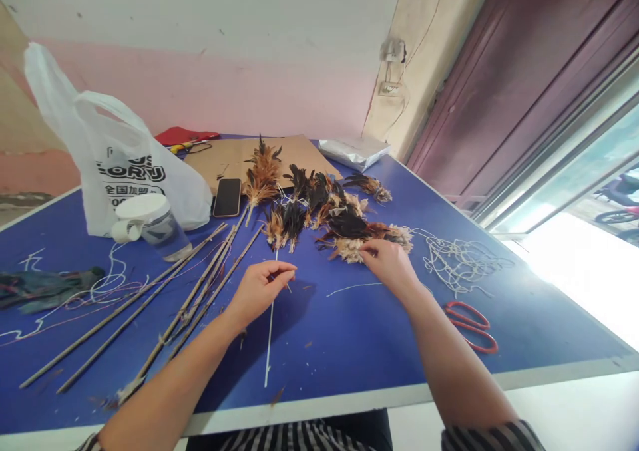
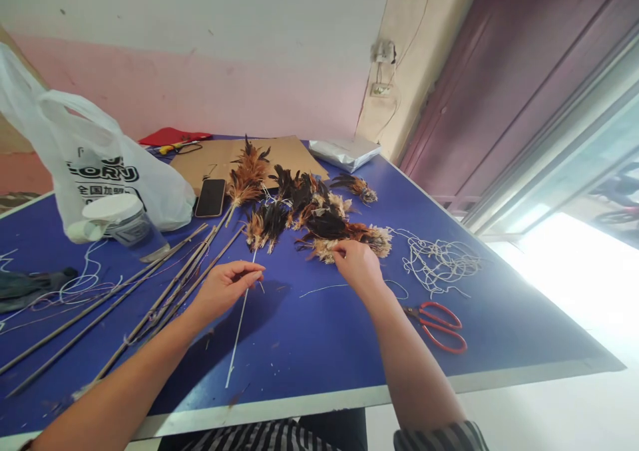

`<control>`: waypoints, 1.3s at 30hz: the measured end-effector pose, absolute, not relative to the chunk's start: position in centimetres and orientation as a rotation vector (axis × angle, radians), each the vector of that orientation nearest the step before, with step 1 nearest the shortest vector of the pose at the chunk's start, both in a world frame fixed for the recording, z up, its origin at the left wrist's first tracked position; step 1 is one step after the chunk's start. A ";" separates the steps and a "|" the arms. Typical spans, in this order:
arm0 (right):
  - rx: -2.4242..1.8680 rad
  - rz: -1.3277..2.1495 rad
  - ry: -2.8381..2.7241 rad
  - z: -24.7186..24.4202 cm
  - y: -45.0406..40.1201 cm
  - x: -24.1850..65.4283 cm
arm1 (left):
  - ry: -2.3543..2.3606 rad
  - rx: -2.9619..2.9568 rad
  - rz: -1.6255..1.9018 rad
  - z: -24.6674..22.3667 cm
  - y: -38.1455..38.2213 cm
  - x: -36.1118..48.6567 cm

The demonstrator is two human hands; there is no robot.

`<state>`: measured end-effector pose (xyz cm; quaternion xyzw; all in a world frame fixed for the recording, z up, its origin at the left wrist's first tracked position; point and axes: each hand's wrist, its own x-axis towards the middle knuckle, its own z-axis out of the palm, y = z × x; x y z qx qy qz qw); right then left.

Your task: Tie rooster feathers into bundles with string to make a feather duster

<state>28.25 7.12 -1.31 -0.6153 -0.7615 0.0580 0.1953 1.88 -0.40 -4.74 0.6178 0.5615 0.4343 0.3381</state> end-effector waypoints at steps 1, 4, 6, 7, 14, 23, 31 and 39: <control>-1.782 0.108 -2.114 -1.4 7.6 27.6 | 1.457 1.579 1.137 -5.3 -0.3 1.8; -2.029 -0.002 -2.045 -1.6 9.3 26.5 | 1.473 1.514 1.164 -6.7 0.0 1.0; -2.177 -0.008 -2.017 -1.7 10.4 26.0 | 1.493 1.494 1.179 -7.2 0.1 0.5; -2.231 -0.007 -2.009 -1.7 11.0 25.9 | 1.500 1.494 1.185 -7.3 0.2 0.4; -2.323 0.062 -2.054 -2.6 13.1 24.6 | 1.476 1.605 1.180 -7.5 -0.1 0.8; -2.022 0.214 -2.142 -2.7 9.5 29.9 | 1.501 1.608 1.165 -7.7 -0.1 0.5; -2.338 0.229 -2.161 -5.3 6.8 41.7 | 1.464 1.952 0.884 -7.1 0.0 2.9; -2.225 0.139 -2.237 -7.2 2.0 45.4 | 1.498 2.368 0.327 -6.1 2.0 8.9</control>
